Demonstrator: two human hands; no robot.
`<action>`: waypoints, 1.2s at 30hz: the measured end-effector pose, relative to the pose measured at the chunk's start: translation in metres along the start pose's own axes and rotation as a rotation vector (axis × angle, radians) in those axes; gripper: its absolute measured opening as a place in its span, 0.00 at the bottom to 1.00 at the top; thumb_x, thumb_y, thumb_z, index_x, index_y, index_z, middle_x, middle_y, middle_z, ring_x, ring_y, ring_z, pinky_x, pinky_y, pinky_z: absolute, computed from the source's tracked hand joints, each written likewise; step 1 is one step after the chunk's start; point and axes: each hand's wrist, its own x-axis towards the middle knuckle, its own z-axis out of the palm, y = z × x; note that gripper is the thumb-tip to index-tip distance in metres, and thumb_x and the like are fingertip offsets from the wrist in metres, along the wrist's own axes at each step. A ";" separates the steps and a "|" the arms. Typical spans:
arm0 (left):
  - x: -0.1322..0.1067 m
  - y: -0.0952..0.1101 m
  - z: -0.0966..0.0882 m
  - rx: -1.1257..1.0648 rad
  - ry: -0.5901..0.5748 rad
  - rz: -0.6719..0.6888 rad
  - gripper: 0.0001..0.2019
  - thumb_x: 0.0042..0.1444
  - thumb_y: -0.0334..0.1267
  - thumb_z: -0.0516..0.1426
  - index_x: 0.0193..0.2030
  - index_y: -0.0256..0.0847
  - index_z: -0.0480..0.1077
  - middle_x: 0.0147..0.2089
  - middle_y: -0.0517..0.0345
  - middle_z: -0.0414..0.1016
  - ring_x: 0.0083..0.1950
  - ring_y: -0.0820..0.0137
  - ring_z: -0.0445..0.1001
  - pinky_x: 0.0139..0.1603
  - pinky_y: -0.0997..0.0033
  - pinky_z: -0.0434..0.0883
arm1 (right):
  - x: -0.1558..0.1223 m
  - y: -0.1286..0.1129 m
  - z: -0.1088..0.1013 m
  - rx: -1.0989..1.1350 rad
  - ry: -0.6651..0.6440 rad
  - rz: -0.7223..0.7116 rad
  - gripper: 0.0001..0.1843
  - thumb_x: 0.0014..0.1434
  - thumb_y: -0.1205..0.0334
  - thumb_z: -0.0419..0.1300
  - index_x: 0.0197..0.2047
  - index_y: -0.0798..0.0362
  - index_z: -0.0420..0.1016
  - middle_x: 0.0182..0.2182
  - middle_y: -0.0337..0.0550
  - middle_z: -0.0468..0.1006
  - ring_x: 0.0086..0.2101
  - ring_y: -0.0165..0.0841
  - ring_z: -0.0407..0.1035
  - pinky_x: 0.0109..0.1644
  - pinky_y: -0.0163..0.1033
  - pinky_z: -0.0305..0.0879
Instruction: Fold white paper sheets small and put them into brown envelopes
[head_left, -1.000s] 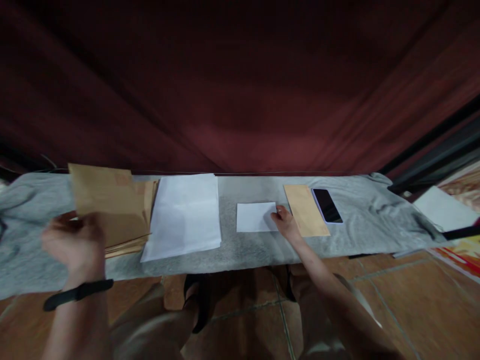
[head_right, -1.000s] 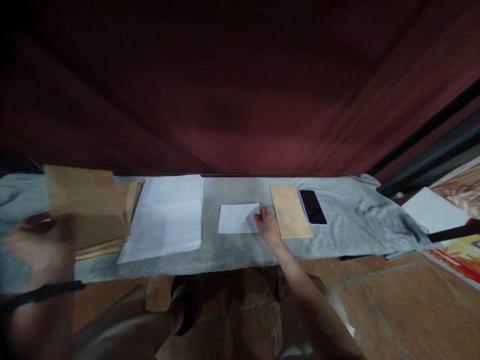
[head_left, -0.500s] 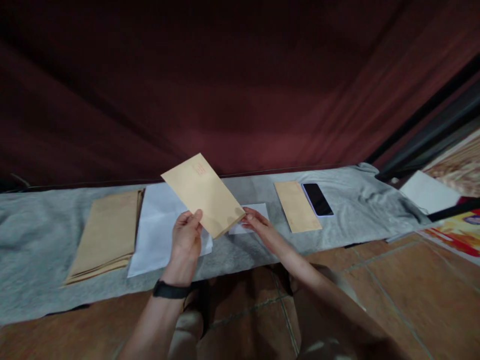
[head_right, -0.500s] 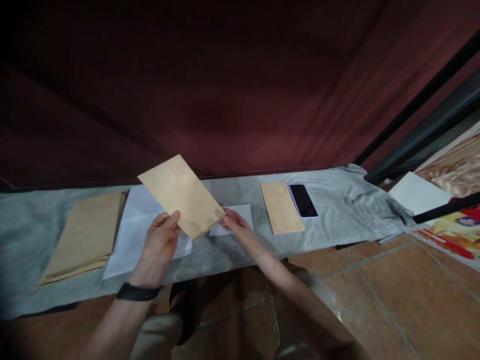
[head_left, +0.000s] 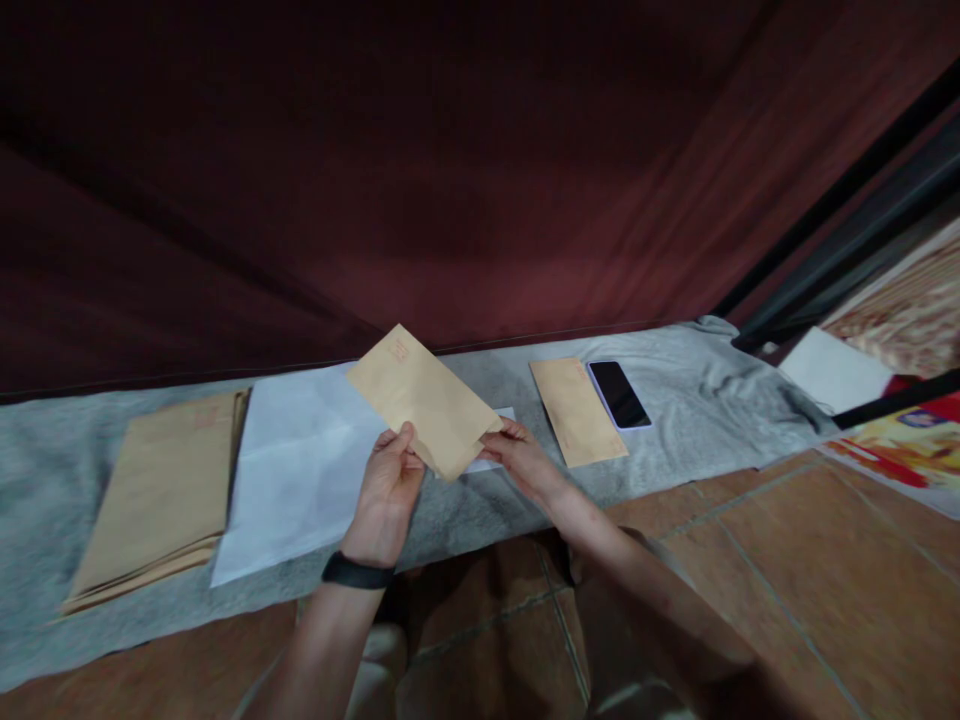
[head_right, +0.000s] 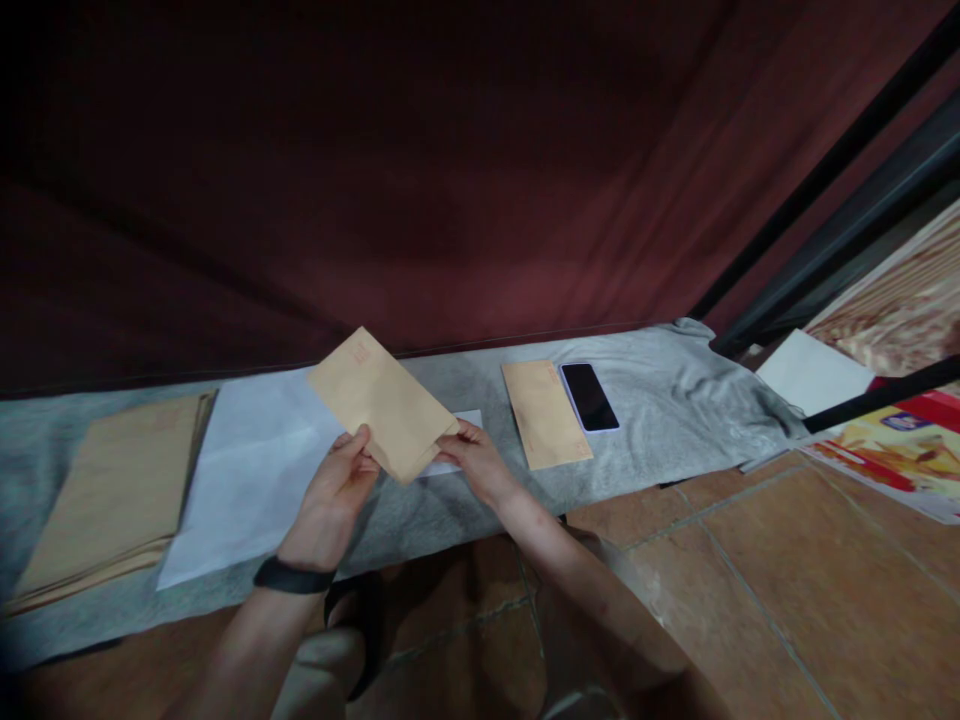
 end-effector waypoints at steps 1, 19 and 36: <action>0.000 -0.001 0.002 0.001 -0.012 0.003 0.13 0.50 0.19 0.63 0.25 0.40 0.66 0.30 0.65 0.77 0.35 0.78 0.79 0.44 0.80 0.75 | 0.001 0.001 -0.001 -0.005 0.022 -0.005 0.16 0.43 0.55 0.74 0.35 0.50 0.81 0.34 0.38 0.84 0.37 0.34 0.78 0.47 0.41 0.74; -0.027 -0.005 -0.011 0.965 -0.395 0.380 0.15 0.53 0.52 0.66 0.34 0.41 0.76 0.36 0.50 0.80 0.41 0.60 0.79 0.45 0.61 0.76 | 0.017 -0.037 -0.036 -0.525 0.168 -0.265 0.13 0.48 0.57 0.64 0.39 0.48 0.83 0.29 0.38 0.83 0.39 0.43 0.77 0.39 0.44 0.75; -0.039 0.029 -0.016 1.894 -0.790 1.344 0.54 0.48 0.54 0.69 0.77 0.51 0.48 0.79 0.40 0.46 0.78 0.41 0.46 0.74 0.31 0.36 | 0.005 -0.045 -0.072 -0.688 -0.274 -0.113 0.14 0.52 0.60 0.64 0.42 0.49 0.83 0.31 0.37 0.84 0.40 0.41 0.78 0.46 0.43 0.74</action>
